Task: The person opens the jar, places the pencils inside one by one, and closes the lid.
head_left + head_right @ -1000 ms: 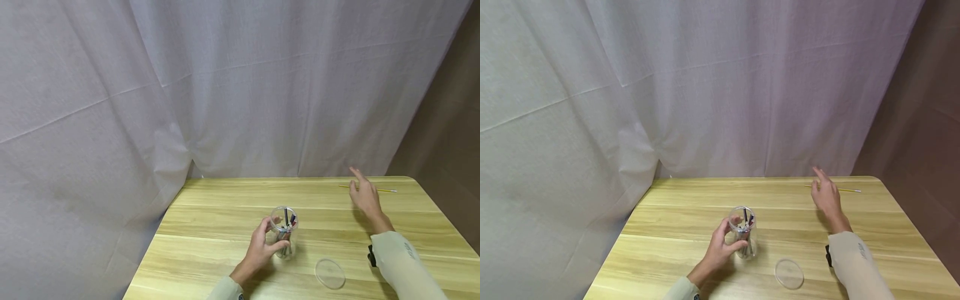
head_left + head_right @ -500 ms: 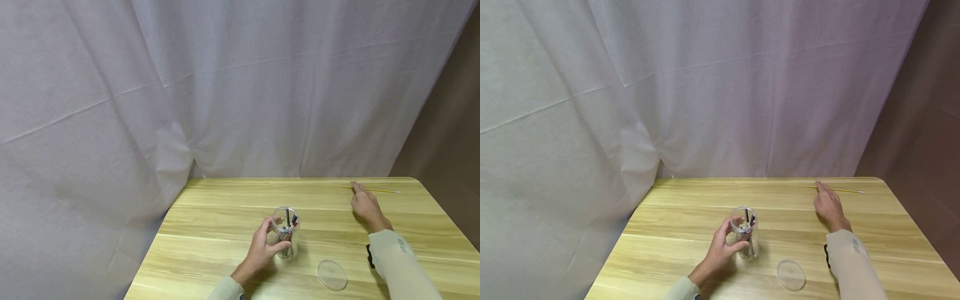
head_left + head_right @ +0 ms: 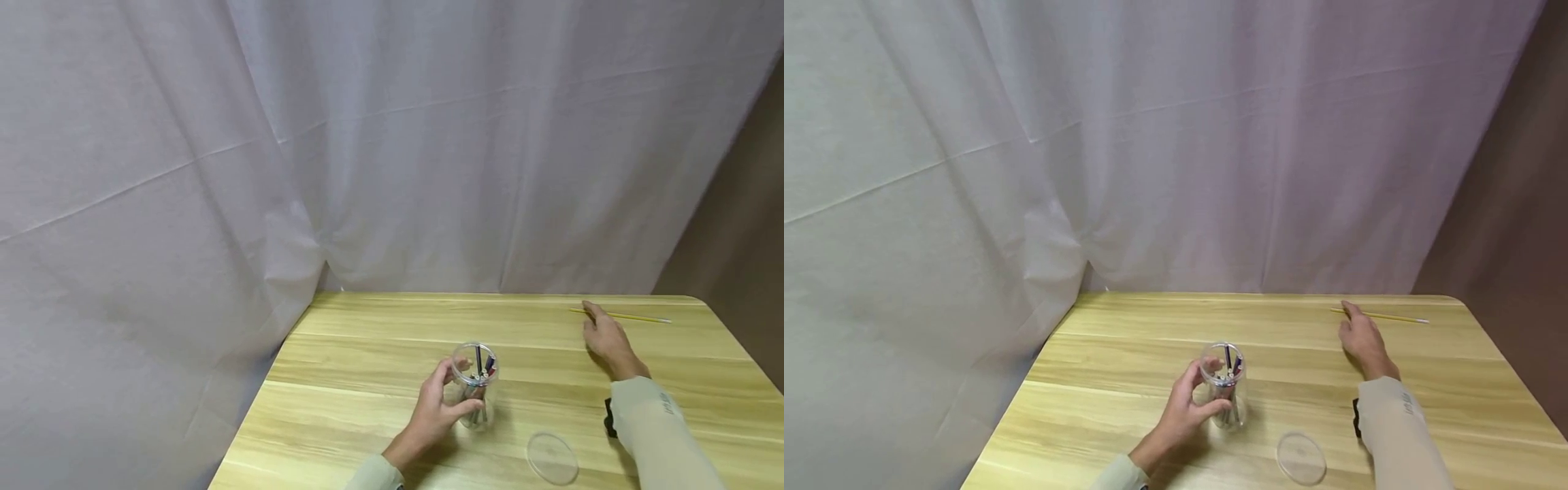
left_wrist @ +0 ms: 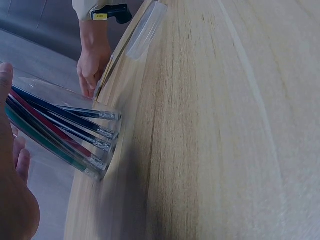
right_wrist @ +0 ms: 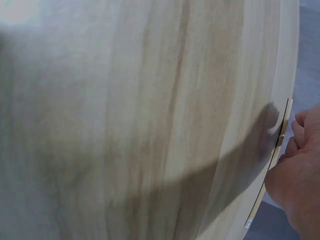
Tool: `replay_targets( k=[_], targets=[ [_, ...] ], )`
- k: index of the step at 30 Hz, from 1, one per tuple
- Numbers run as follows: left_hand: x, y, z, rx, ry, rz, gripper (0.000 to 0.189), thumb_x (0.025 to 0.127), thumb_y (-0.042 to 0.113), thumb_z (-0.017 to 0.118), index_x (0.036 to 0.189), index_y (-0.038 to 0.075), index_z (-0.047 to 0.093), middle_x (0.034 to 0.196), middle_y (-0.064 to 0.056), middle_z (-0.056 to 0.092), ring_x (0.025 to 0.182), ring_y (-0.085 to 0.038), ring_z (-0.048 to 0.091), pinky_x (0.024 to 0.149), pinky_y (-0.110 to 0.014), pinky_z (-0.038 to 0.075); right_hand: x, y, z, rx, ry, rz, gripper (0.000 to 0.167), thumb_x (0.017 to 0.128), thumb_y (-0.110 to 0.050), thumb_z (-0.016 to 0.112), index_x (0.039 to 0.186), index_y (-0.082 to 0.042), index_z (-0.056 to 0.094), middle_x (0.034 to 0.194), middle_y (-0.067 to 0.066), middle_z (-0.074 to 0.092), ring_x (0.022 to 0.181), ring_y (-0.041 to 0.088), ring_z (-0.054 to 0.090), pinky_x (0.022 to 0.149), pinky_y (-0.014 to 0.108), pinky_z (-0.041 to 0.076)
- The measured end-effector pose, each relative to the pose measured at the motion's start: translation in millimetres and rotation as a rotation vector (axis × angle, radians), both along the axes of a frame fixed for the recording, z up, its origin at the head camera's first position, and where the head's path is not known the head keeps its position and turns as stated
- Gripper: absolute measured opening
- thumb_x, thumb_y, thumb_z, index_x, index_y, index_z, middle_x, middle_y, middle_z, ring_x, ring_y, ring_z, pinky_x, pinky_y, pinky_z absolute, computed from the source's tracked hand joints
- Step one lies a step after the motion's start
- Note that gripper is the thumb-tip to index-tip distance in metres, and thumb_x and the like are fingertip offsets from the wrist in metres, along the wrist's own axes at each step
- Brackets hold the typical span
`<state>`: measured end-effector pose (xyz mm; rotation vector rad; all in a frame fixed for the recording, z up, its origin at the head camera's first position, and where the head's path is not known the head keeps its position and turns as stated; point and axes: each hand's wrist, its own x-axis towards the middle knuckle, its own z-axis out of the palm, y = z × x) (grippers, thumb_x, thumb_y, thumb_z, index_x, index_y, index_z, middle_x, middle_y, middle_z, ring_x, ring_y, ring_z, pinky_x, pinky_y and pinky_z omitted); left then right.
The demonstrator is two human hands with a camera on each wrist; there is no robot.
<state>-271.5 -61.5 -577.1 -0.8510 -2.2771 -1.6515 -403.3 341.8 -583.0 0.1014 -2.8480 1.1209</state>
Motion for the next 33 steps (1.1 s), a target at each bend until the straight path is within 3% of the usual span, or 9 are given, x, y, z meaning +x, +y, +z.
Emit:
replay_targets(
  k=[4, 8, 13, 19, 23, 30, 33],
  targets=[
    [1.6, 1.1, 1.7, -0.002, -0.003, -0.009, 0.072, 0.087, 0.018, 0.089, 0.147, 0.004, 0.050, 0.146, -0.014, 0.062, 0.131, -0.025, 0.062, 0.114, -0.044, 0.048, 1.5, 4, -0.9, -0.034, 0.016, -0.044, 0.054, 0.114, -0.017, 0.032, 0.163, 0.007, 0.025, 0.157, 0.043, 0.032, 0.138, 0.068, 0.033, 0.109, 0.076, 0.033],
    [1.0, 2.1, 2.8, -0.004, -0.006, -0.009, 0.073, 0.087, 0.017, 0.089, 0.148, 0.003, 0.050, 0.147, -0.014, 0.061, 0.132, -0.025, 0.062, 0.114, -0.044, 0.048, 1.2, 6, -2.8, -0.054, 0.088, -0.096, 0.048, 0.112, -0.011, 0.037, 0.156, 0.009, 0.037, 0.150, 0.044, 0.041, 0.134, 0.066, 0.040, 0.107, 0.075, 0.036],
    [-0.3, 2.5, 3.4, 0.002, 0.003, -0.005, 0.074, 0.087, 0.017, 0.089, 0.147, 0.003, 0.050, 0.146, -0.015, 0.062, 0.129, -0.035, 0.064, 0.114, -0.044, 0.048, -2.6, 3, -4.7, -0.083, 0.186, -0.189, 0.041, 0.109, -0.006, 0.046, 0.147, 0.009, 0.052, 0.143, 0.038, 0.054, 0.131, 0.061, 0.048, 0.108, 0.071, 0.039],
    [-1.2, 1.7, 3.0, 0.003, 0.010, -0.001, 0.074, 0.087, 0.017, 0.089, 0.148, 0.006, 0.049, 0.146, -0.011, 0.062, 0.130, -0.028, 0.063, 0.114, -0.043, 0.048, -6.6, -4, -2.5, -0.158, 0.133, -0.364, 0.038, 0.108, -0.009, 0.054, 0.144, 0.002, 0.061, 0.142, 0.024, 0.062, 0.134, 0.048, 0.056, 0.112, 0.059, 0.043],
    [-1.5, 1.0, 2.6, 0.007, 0.000, -0.005, 0.073, 0.087, 0.016, 0.089, 0.148, 0.004, 0.049, 0.147, -0.012, 0.061, 0.130, -0.029, 0.063, 0.114, -0.043, 0.048, -8.0, -3, -4.5, -0.152, 0.092, -0.407, 0.038, 0.108, -0.012, 0.056, 0.144, -0.001, 0.063, 0.142, 0.019, 0.064, 0.132, 0.040, 0.061, 0.112, 0.055, 0.045],
    [-0.7, -0.4, 1.6, 0.007, 0.009, 0.003, 0.073, 0.086, 0.015, 0.090, 0.147, 0.003, 0.050, 0.145, -0.016, 0.062, 0.128, -0.035, 0.064, 0.113, -0.045, 0.049, -4.4, -5, -10.2, -0.142, 0.105, -0.424, 0.034, 0.102, -0.007, 0.063, 0.134, 0.000, 0.071, 0.133, 0.020, 0.070, 0.105, 0.018, 0.070, 0.107, 0.055, 0.048],
    [-0.7, -0.6, 1.7, 0.007, 0.003, 0.005, 0.073, 0.086, 0.015, 0.090, 0.147, 0.003, 0.051, 0.145, -0.014, 0.062, 0.128, -0.035, 0.064, 0.113, -0.044, 0.048, -2.9, -7, -12.9, -0.133, 0.135, -0.431, 0.028, 0.101, -0.008, 0.067, 0.127, 0.000, 0.075, 0.126, 0.019, 0.074, 0.085, -0.002, 0.063, 0.100, 0.046, 0.053]
  ],
)
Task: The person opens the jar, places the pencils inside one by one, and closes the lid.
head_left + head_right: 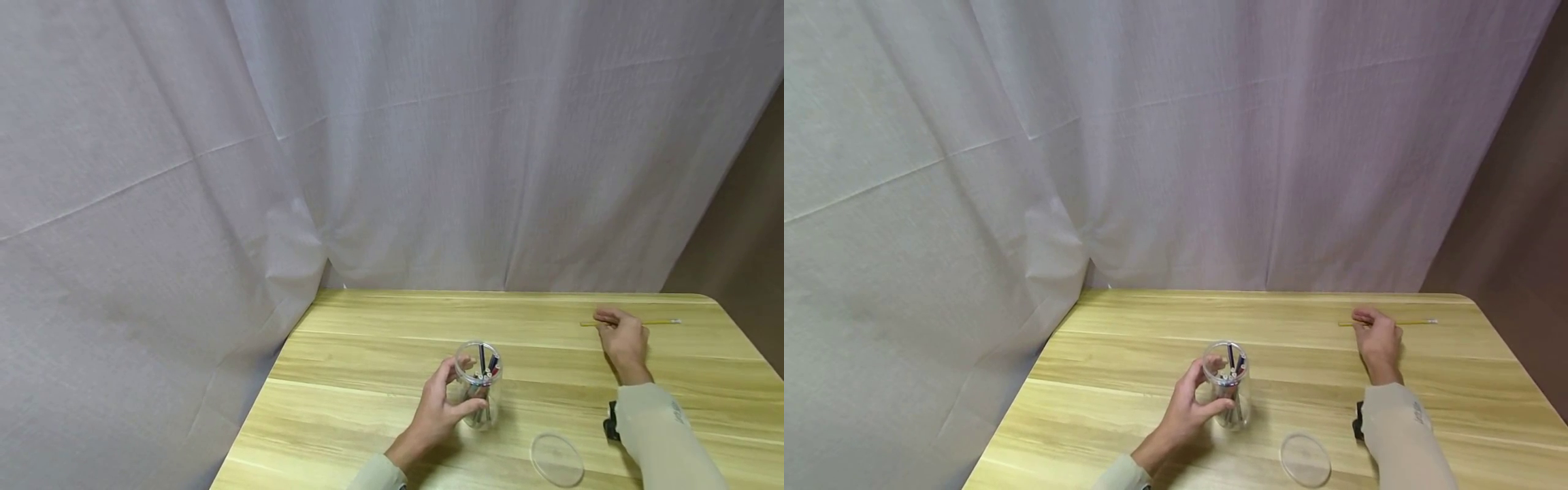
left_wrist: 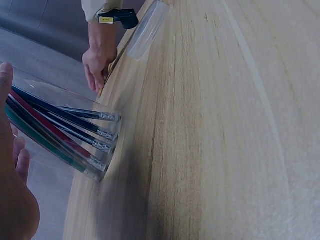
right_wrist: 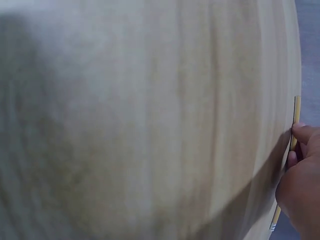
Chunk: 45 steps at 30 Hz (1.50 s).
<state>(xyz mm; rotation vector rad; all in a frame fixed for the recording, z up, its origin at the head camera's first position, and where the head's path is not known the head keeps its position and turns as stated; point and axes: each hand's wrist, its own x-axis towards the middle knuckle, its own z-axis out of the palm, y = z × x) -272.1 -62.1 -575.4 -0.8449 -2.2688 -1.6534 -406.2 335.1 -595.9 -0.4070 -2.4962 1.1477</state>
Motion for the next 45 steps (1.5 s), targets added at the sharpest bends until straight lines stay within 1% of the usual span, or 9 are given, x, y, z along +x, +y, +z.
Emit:
replay_targets(
  k=[4, 6, 10, 18, 22, 26, 31, 39, 45],
  targets=[
    [0.3, 0.5, 0.1, -0.007, 0.010, 0.003, 0.073, 0.086, 0.015, 0.090, 0.147, 0.003, 0.050, 0.145, -0.013, 0.062, 0.127, -0.035, 0.064, 0.113, -0.043, 0.049, 1.0, 0, -2.8, 0.029, 0.049, -0.013, 0.020, 0.100, -0.010, 0.073, 0.116, 0.000, 0.079, 0.115, 0.018, 0.078, 0.072, -0.024, 0.042, 0.083, 0.022, 0.049],
    [0.1, 0.6, 0.2, -0.006, 0.015, 0.002, 0.074, 0.086, 0.014, 0.090, 0.146, 0.002, 0.050, 0.144, -0.014, 0.062, 0.127, -0.035, 0.065, 0.113, -0.043, 0.049, 1.2, 1, -3.8, 0.047, 0.067, -0.013, 0.018, 0.099, -0.011, 0.076, 0.113, 0.000, 0.080, 0.111, 0.018, 0.078, 0.071, -0.027, 0.039, 0.081, 0.021, 0.048],
    [-0.3, 0.4, 0.1, 0.000, 0.018, -0.001, 0.073, 0.085, 0.013, 0.090, 0.146, 0.001, 0.050, 0.144, -0.016, 0.062, 0.127, -0.037, 0.065, 0.113, -0.043, 0.049, 2.0, 2, -4.6, 0.068, 0.076, 0.006, 0.018, 0.098, -0.011, 0.077, 0.112, 0.001, 0.080, 0.109, 0.018, 0.079, 0.071, -0.026, 0.038, 0.089, 0.041, 0.054],
    [0.6, 1.4, 0.1, -0.004, 0.016, 0.003, 0.072, 0.086, 0.015, 0.089, 0.146, 0.002, 0.051, 0.144, -0.015, 0.063, 0.128, -0.031, 0.065, 0.113, -0.043, 0.049, 7.0, 2, -3.7, 0.081, 0.081, 0.058, 0.017, 0.098, -0.010, 0.077, 0.111, 0.002, 0.079, 0.108, 0.020, 0.078, 0.072, -0.026, 0.039, 0.072, 0.012, 0.040],
    [0.3, 1.9, -1.5, -0.002, 0.014, 0.005, 0.073, 0.086, 0.016, 0.089, 0.147, 0.003, 0.051, 0.144, -0.014, 0.063, 0.129, -0.029, 0.064, 0.113, -0.044, 0.049, 8.7, 3, -5.1, 0.129, 0.121, 0.101, 0.015, 0.097, -0.007, 0.077, 0.109, 0.002, 0.080, 0.104, 0.019, 0.079, 0.076, -0.017, 0.051, 0.073, 0.013, 0.041],
    [0.0, 1.3, -2.8, -0.005, 0.009, 0.002, 0.073, 0.087, 0.016, 0.089, 0.148, 0.003, 0.050, 0.145, -0.016, 0.062, 0.130, -0.028, 0.063, 0.113, -0.044, 0.049, 9.4, 4, -7.4, 0.201, 0.183, 0.184, 0.015, 0.094, -0.002, 0.077, 0.107, 0.004, 0.079, 0.098, 0.019, 0.079, 0.078, 0.012, 0.069, 0.071, 0.020, 0.047],
    [0.4, 0.4, -1.3, -0.001, -0.029, -0.001, 0.074, 0.087, 0.018, 0.088, 0.148, 0.005, 0.050, 0.147, -0.014, 0.061, 0.132, -0.026, 0.062, 0.115, -0.043, 0.047, 9.8, 3, -7.9, 0.260, 0.232, 0.286, 0.018, 0.089, 0.003, 0.075, 0.106, 0.004, 0.078, 0.092, 0.017, 0.079, 0.083, 0.037, 0.074, 0.065, 0.019, 0.046],
    [1.0, 1.0, -2.0, 0.008, -0.018, 0.001, 0.072, 0.087, 0.018, 0.088, 0.148, 0.005, 0.050, 0.145, -0.012, 0.062, 0.131, -0.027, 0.063, 0.115, -0.043, 0.047, 12.9, -6, -7.6, 0.342, 0.240, 0.383, 0.020, 0.087, 0.006, 0.070, 0.105, 0.004, 0.077, 0.087, 0.013, 0.076, 0.076, 0.029, 0.069, 0.065, 0.039, 0.052],
    [0.2, 2.3, -3.8, 0.019, 0.014, 0.006, 0.071, 0.086, 0.017, 0.089, 0.146, 0.006, 0.052, 0.143, -0.011, 0.063, 0.129, -0.028, 0.064, 0.113, -0.043, 0.049, 15.3, -11, -8.3, 0.382, 0.245, 0.442, 0.019, 0.087, 0.010, 0.069, 0.104, 0.003, 0.076, 0.090, 0.015, 0.073, 0.080, 0.035, 0.068, 0.068, 0.051, 0.055]
  ],
)
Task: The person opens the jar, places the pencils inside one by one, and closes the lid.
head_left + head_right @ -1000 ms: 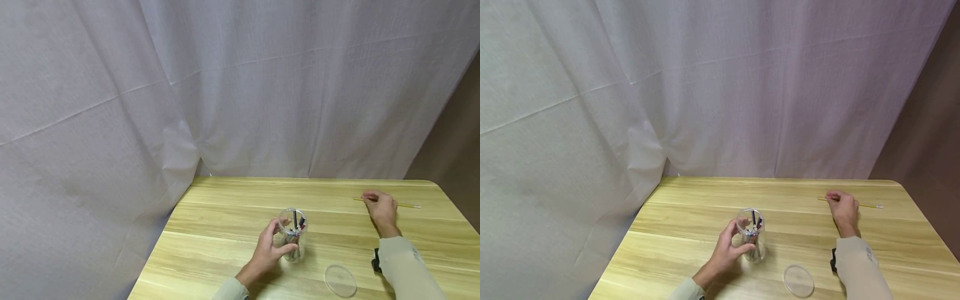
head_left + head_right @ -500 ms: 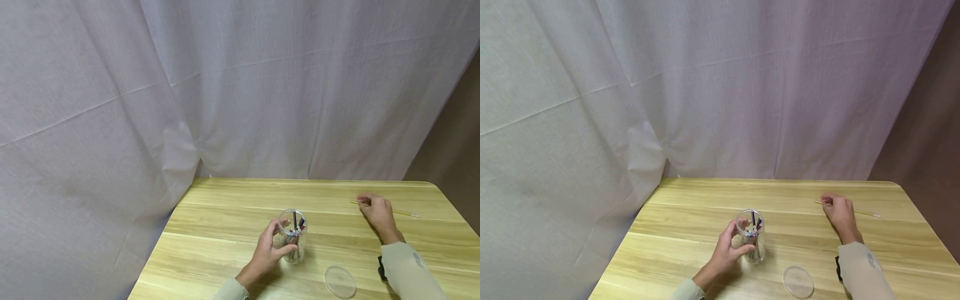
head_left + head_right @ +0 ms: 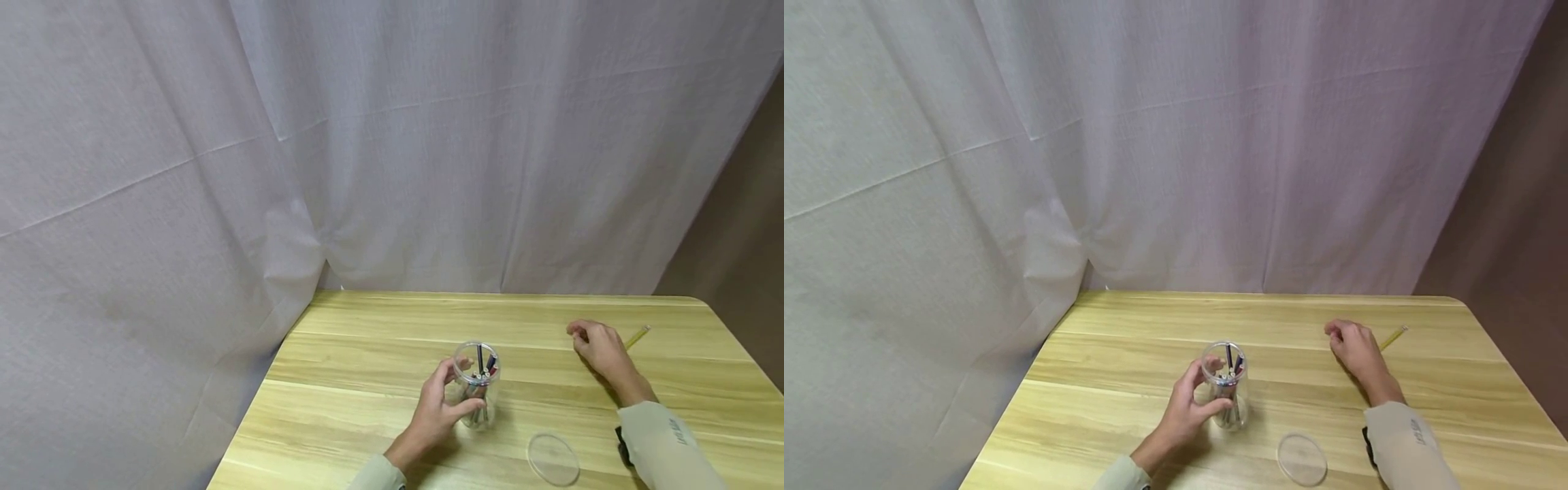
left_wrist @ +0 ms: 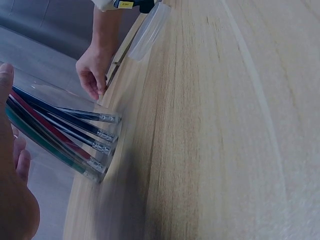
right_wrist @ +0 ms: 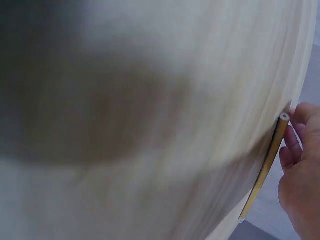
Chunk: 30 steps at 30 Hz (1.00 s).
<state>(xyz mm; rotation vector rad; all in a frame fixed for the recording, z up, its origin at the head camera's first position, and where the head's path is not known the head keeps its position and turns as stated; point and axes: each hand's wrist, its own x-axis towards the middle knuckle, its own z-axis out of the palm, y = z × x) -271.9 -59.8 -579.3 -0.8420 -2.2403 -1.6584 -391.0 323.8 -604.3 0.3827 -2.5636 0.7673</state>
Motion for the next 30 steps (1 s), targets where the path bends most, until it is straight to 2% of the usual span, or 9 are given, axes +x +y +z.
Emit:
replay_targets(
  k=[3, 7, 10, 12, 15, 19, 26, 30],
  targets=[
    [-0.3, 0.2, -0.4, 0.004, 0.005, -0.001, 0.072, 0.086, 0.016, 0.089, 0.146, 0.006, 0.052, 0.143, -0.013, 0.063, 0.128, -0.030, 0.064, 0.113, -0.044, 0.049, 3.5, 0, 1.0, -0.011, 0.007, 0.001, 0.020, 0.088, 0.012, 0.069, 0.103, 0.002, 0.076, 0.096, 0.019, 0.074, 0.086, 0.041, 0.069, 0.074, 0.056, 0.056],
    [0.5, 0.1, -0.1, 0.007, -0.012, -0.007, 0.072, 0.086, 0.017, 0.089, 0.147, 0.006, 0.051, 0.143, -0.014, 0.063, 0.128, -0.035, 0.064, 0.113, -0.044, 0.049, 12.0, 3, 7.3, -0.037, 0.023, -0.016, 0.027, 0.090, 0.016, 0.059, 0.105, 0.003, 0.076, 0.108, 0.027, 0.073, 0.096, 0.049, 0.069, 0.079, 0.063, 0.054],
    [1.0, 0.0, -0.1, 0.007, -0.017, -0.007, 0.072, 0.086, 0.018, 0.089, 0.147, 0.006, 0.051, 0.143, -0.014, 0.063, 0.128, -0.035, 0.064, 0.114, -0.044, 0.048, 19.6, 10, 12.7, -0.039, -0.023, -0.009, 0.034, 0.087, 0.018, 0.051, 0.104, 0.002, 0.076, 0.111, 0.028, 0.071, 0.102, 0.053, 0.066, 0.080, 0.064, 0.053],
    [1.1, -0.1, -0.2, 0.007, -0.016, -0.005, 0.072, 0.086, 0.017, 0.089, 0.147, 0.005, 0.052, 0.143, -0.014, 0.063, 0.128, -0.034, 0.064, 0.114, -0.045, 0.048, 24.1, 16, 15.8, -0.031, -0.077, 0.011, 0.036, 0.085, 0.018, 0.050, 0.104, 0.001, 0.076, 0.112, 0.027, 0.072, 0.104, 0.052, 0.066, 0.079, 0.059, 0.054],
    [0.8, -0.1, -0.6, 0.011, -0.014, -0.003, 0.072, 0.086, 0.017, 0.090, 0.146, 0.005, 0.052, 0.143, -0.014, 0.064, 0.127, -0.035, 0.064, 0.114, -0.045, 0.048, 31.4, 26, 17.5, -0.027, -0.160, 0.045, 0.037, 0.085, 0.018, 0.053, 0.106, 0.000, 0.077, 0.112, 0.024, 0.073, 0.102, 0.046, 0.067, 0.075, 0.042, 0.054],
    [0.5, 0.5, -1.0, 0.013, -0.014, -0.010, 0.072, 0.086, 0.016, 0.089, 0.146, 0.003, 0.052, 0.143, -0.015, 0.063, 0.127, -0.039, 0.064, 0.113, -0.045, 0.048, 41.9, 36, 17.3, -0.036, -0.195, 0.065, 0.035, 0.087, 0.018, 0.061, 0.111, -0.002, 0.077, 0.111, 0.021, 0.076, 0.097, 0.034, 0.068, 0.068, 0.024, 0.050],
    [0.4, 0.3, -1.0, 0.010, -0.034, -0.009, 0.072, 0.087, 0.017, 0.089, 0.146, 0.002, 0.052, 0.143, -0.014, 0.063, 0.127, -0.039, 0.063, 0.114, -0.044, 0.047, 53.1, 46, 15.3, -0.016, -0.191, 0.078, 0.039, 0.080, 0.018, 0.072, 0.108, -0.008, 0.078, 0.110, 0.018, 0.077, 0.096, 0.018, 0.067, 0.071, 0.018, 0.046],
    [0.9, 0.0, -0.5, 0.011, -0.022, -0.004, 0.072, 0.086, 0.015, 0.090, 0.146, 0.002, 0.052, 0.142, -0.015, 0.064, 0.126, -0.040, 0.064, 0.114, -0.044, 0.048, 54.5, 47, 13.1, -0.018, -0.173, 0.086, 0.033, 0.080, 0.012, 0.079, 0.106, -0.009, 0.079, 0.104, 0.012, 0.079, 0.092, 0.009, 0.067, 0.074, 0.014, 0.046]
  ],
)
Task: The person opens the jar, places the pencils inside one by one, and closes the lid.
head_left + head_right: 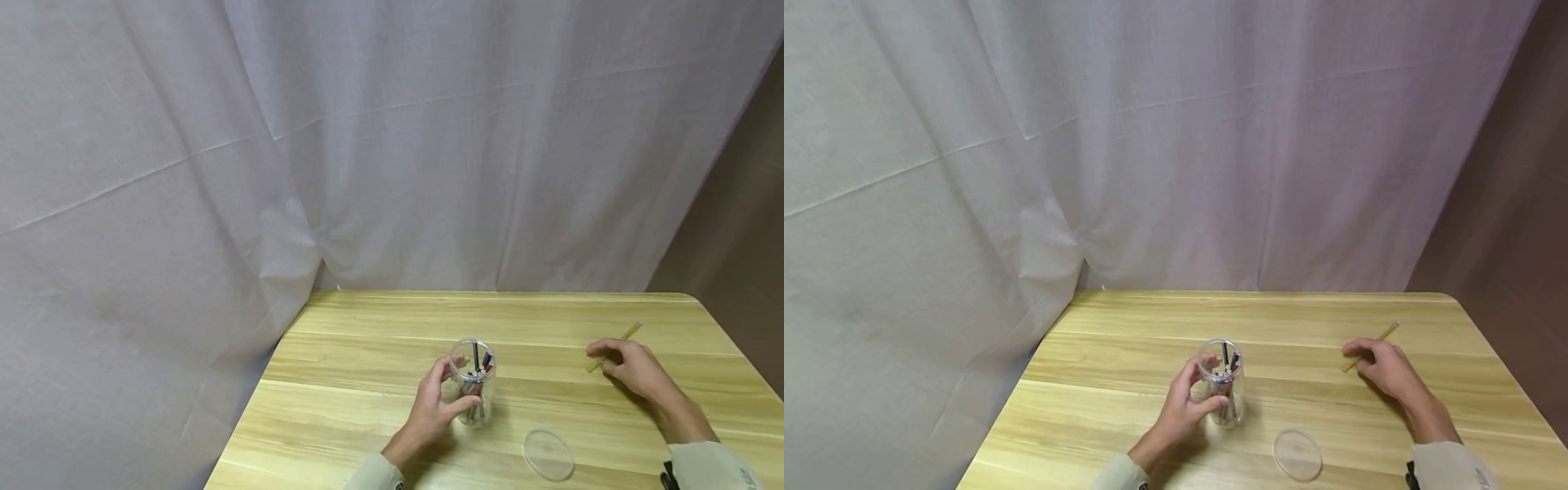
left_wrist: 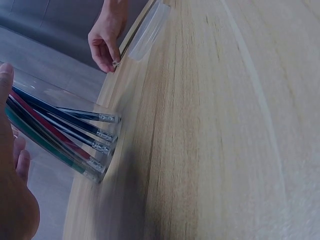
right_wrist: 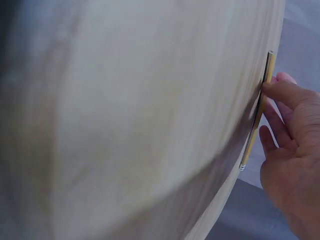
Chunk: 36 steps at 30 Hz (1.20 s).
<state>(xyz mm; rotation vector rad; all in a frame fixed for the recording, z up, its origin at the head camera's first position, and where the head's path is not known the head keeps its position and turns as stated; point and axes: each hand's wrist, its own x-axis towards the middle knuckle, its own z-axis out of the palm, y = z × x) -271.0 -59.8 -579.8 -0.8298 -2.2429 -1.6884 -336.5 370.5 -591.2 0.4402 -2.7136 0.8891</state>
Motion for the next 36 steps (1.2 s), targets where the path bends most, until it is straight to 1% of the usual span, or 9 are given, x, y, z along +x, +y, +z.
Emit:
replay_targets(
  k=[5, 9, 13, 17, 20, 23, 26, 29, 36],
  targets=[
    [0.2, 0.2, 1.3, 0.004, 0.007, -0.003, 0.072, 0.086, 0.014, 0.090, 0.145, 0.000, 0.052, 0.142, -0.016, 0.064, 0.126, -0.041, 0.064, 0.113, -0.044, 0.048, 1.2, -4, -1.5, 0.002, 0.053, 0.005, 0.025, 0.081, 0.003, 0.088, 0.101, -0.010, 0.080, 0.090, -0.002, 0.079, 0.082, 0.001, 0.068, 0.076, 0.007, 0.044],
    [0.1, -0.4, 1.3, 0.002, 0.005, 0.002, 0.072, 0.086, 0.015, 0.090, 0.146, 0.001, 0.052, 0.142, -0.015, 0.064, 0.127, -0.038, 0.064, 0.114, -0.044, 0.048, 2.5, -9, -2.3, -0.001, 0.060, 0.001, 0.021, 0.081, 0.000, 0.089, 0.098, -0.010, 0.081, 0.085, -0.006, 0.078, 0.078, -0.003, 0.066, 0.075, 0.006, 0.044],
    [-0.3, -0.9, 0.5, -0.002, 0.018, -0.001, 0.072, 0.087, 0.015, 0.089, 0.146, 0.000, 0.051, 0.143, -0.015, 0.063, 0.128, -0.033, 0.064, 0.113, -0.044, 0.049, 4.3, -15, -2.2, -0.022, 0.076, 0.026, 0.019, 0.081, 0.003, 0.088, 0.096, -0.007, 0.081, 0.082, -0.005, 0.077, 0.076, -0.002, 0.066, 0.071, 0.008, 0.047],
    [-0.3, -0.9, 0.3, 0.000, 0.015, -0.008, 0.072, 0.088, 0.016, 0.088, 0.147, -0.001, 0.050, 0.144, -0.016, 0.062, 0.130, -0.031, 0.063, 0.114, -0.045, 0.048, 8.0, -26, 0.6, -0.040, 0.121, 0.033, 0.022, 0.079, 0.006, 0.088, 0.096, -0.006, 0.081, 0.082, -0.005, 0.077, 0.077, -0.001, 0.067, 0.072, 0.007, 0.049],
    [0.1, -0.5, 0.1, -0.002, 0.001, -0.004, 0.072, 0.089, 0.018, 0.088, 0.147, 0.000, 0.050, 0.144, -0.015, 0.062, 0.130, -0.030, 0.063, 0.114, -0.045, 0.048, 11.6, -36, 4.2, -0.066, 0.175, 0.047, 0.025, 0.077, 0.009, 0.089, 0.096, -0.005, 0.081, 0.084, -0.003, 0.078, 0.078, 0.002, 0.069, 0.072, 0.009, 0.053],
    [0.5, 0.0, -0.6, -0.005, -0.009, 0.001, 0.072, 0.089, 0.019, 0.088, 0.148, 0.002, 0.050, 0.144, -0.014, 0.063, 0.130, -0.030, 0.063, 0.114, -0.045, 0.048, 15.0, -47, 8.3, -0.098, 0.253, 0.089, 0.030, 0.074, 0.014, 0.089, 0.097, -0.003, 0.080, 0.084, 0.001, 0.078, 0.077, 0.006, 0.071, 0.071, 0.011, 0.055],
    [0.5, 0.4, -0.8, -0.004, -0.013, 0.002, 0.072, 0.089, 0.019, 0.088, 0.148, 0.003, 0.050, 0.144, -0.014, 0.063, 0.130, -0.031, 0.063, 0.114, -0.046, 0.048, 18.4, -60, 15.3, -0.127, 0.347, 0.121, 0.036, 0.068, 0.017, 0.090, 0.096, -0.004, 0.080, 0.083, 0.002, 0.078, 0.076, 0.007, 0.072, 0.074, 0.009, 0.053],
    [0.2, 0.2, -1.2, 0.001, -0.017, 0.001, 0.072, 0.089, 0.019, 0.088, 0.148, 0.003, 0.051, 0.144, -0.013, 0.063, 0.129, -0.031, 0.063, 0.114, -0.047, 0.048, 23.0, -72, 26.3, -0.168, 0.403, 0.142, 0.041, 0.066, 0.020, 0.089, 0.096, -0.006, 0.080, 0.084, 0.002, 0.078, 0.077, 0.004, 0.071, 0.077, 0.005, 0.049],
    [0.8, -0.1, -1.0, 0.003, -0.012, 0.003, 0.071, 0.089, 0.020, 0.088, 0.148, 0.005, 0.051, 0.144, -0.011, 0.063, 0.130, -0.028, 0.063, 0.114, -0.046, 0.048, 43.0, -99, 58.3, -0.252, 0.390, 0.153, 0.044, 0.072, 0.020, 0.086, 0.101, -0.013, 0.082, 0.092, -0.004, 0.078, 0.086, -0.002, 0.070, 0.083, 0.004, 0.048]
  ],
)
